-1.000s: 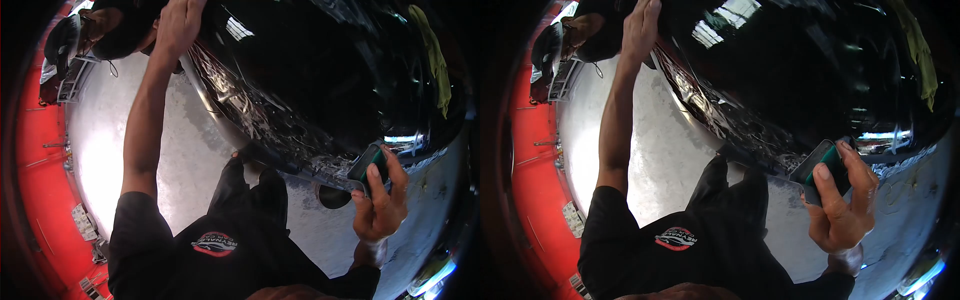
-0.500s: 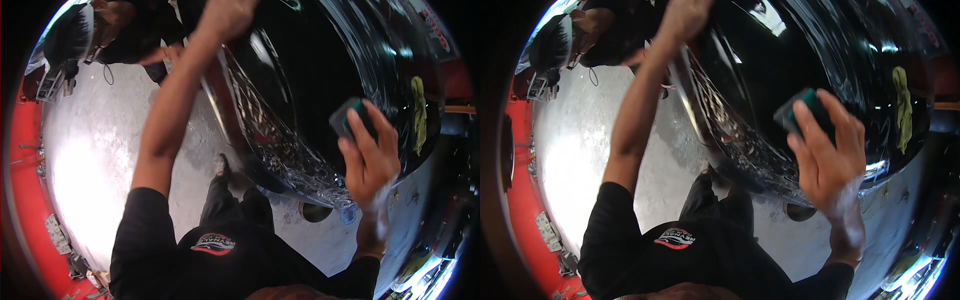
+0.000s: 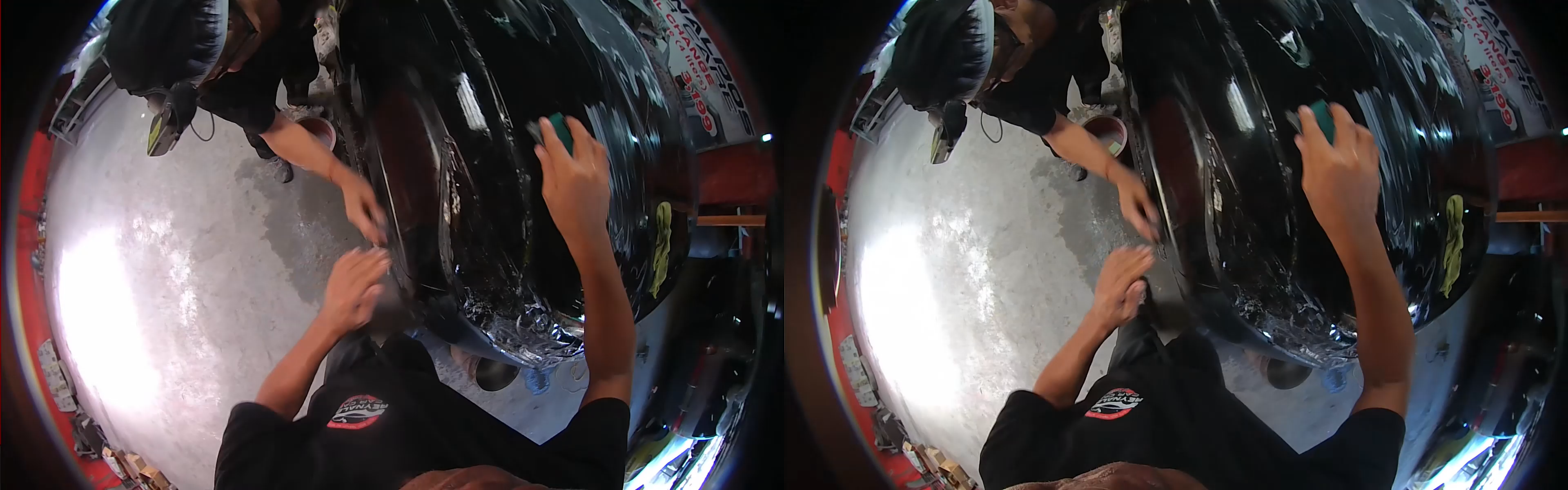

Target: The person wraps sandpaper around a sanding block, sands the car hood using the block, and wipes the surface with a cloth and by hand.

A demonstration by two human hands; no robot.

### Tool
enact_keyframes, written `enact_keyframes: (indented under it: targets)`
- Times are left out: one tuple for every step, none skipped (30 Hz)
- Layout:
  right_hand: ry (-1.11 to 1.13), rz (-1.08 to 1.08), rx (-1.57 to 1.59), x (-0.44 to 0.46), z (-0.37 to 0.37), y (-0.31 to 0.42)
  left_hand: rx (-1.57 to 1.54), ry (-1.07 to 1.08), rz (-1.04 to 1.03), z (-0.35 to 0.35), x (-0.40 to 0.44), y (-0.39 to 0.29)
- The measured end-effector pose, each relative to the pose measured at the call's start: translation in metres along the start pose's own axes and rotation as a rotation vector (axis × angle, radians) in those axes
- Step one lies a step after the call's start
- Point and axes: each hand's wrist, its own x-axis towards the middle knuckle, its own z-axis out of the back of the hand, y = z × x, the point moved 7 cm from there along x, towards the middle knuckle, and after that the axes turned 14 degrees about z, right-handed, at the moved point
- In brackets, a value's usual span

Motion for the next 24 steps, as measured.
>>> enact_keyframes:
  targets:
    - [-0.004,0.002,0.003,-0.005,0.000,0.000,0.026,-0.003,0.097,0.001,-0.030,0.031]
    - [-0.007,0.005,0.007,-0.010,-0.001,-0.001,0.033,0.027,0.216,-0.001,-0.062,0.065]
    - [-0.008,0.007,0.012,-0.009,-0.003,-0.002,0.038,0.060,0.335,-0.004,-0.094,0.098]
    - [-0.019,0.035,0.004,0.003,-0.003,-0.002,0.101,0.082,0.410,-0.007,-0.123,0.125]
    - [-0.031,0.055,-0.008,0.017,-0.007,-0.003,0.165,0.105,0.483,-0.008,-0.147,0.149]
    - [-0.042,0.074,-0.019,0.035,-0.015,-0.006,0.176,0.131,0.516,-0.008,-0.165,0.166]
    - [-0.053,0.092,-0.031,0.053,-0.024,-0.011,0.186,0.158,0.547,-0.009,-0.180,0.180]
    - [-0.069,0.111,-0.057,0.073,-0.033,-0.014,0.195,0.187,0.576,-0.012,-0.188,0.193]
    - [-0.085,0.132,-0.084,0.094,-0.043,-0.018,0.212,0.182,0.617,-0.016,-0.189,0.204]
    - [-0.089,0.143,-0.130,0.114,-0.055,-0.023,0.229,0.180,0.661,-0.020,-0.192,0.212]
    - [-0.090,0.149,-0.175,0.130,-0.064,-0.026,0.249,0.184,0.704,-0.022,-0.197,0.219]
    - [-0.068,0.131,-0.186,0.143,-0.070,-0.028,0.238,0.177,0.743,-0.025,-0.202,0.227]
    - [-0.057,0.141,-0.159,0.137,-0.069,-0.025,0.227,0.167,0.779,-0.027,-0.205,0.235]
    - [-0.044,0.148,-0.133,0.123,-0.061,-0.022,0.216,0.158,0.812,-0.029,-0.209,0.244]
    - [-0.030,0.154,-0.124,0.112,-0.049,-0.019,0.219,0.165,0.834,-0.032,-0.216,0.261]
    - [0.020,0.123,-0.037,0.093,-0.040,-0.017,0.227,0.169,0.866,-0.035,-0.239,0.274]
    - [0.042,0.126,-0.019,0.075,-0.031,-0.015,0.236,0.176,0.898,-0.034,-0.262,0.284]
    - [0.061,0.129,0.001,0.060,-0.024,-0.015,0.244,0.207,0.931,-0.032,-0.280,0.292]
    - [0.076,0.135,0.022,0.058,-0.023,-0.015,0.252,0.234,0.966,-0.029,-0.296,0.299]
    - [0.057,0.159,0.001,0.067,-0.024,-0.015,0.263,0.259,1.000,-0.026,-0.307,0.304]
    - [0.036,0.182,-0.020,0.079,-0.030,-0.016,0.283,0.275,1.044,-0.021,-0.312,0.306]
    - [0.017,0.204,-0.040,0.091,-0.036,-0.019,0.304,0.293,1.089,-0.015,-0.319,0.308]
    - [0.010,0.206,-0.088,0.109,-0.045,-0.022,0.325,0.311,1.133,-0.010,-0.322,0.309]
    - [0.002,0.210,-0.137,0.132,-0.056,-0.025,0.313,0.295,1.161,-0.009,-0.320,0.312]
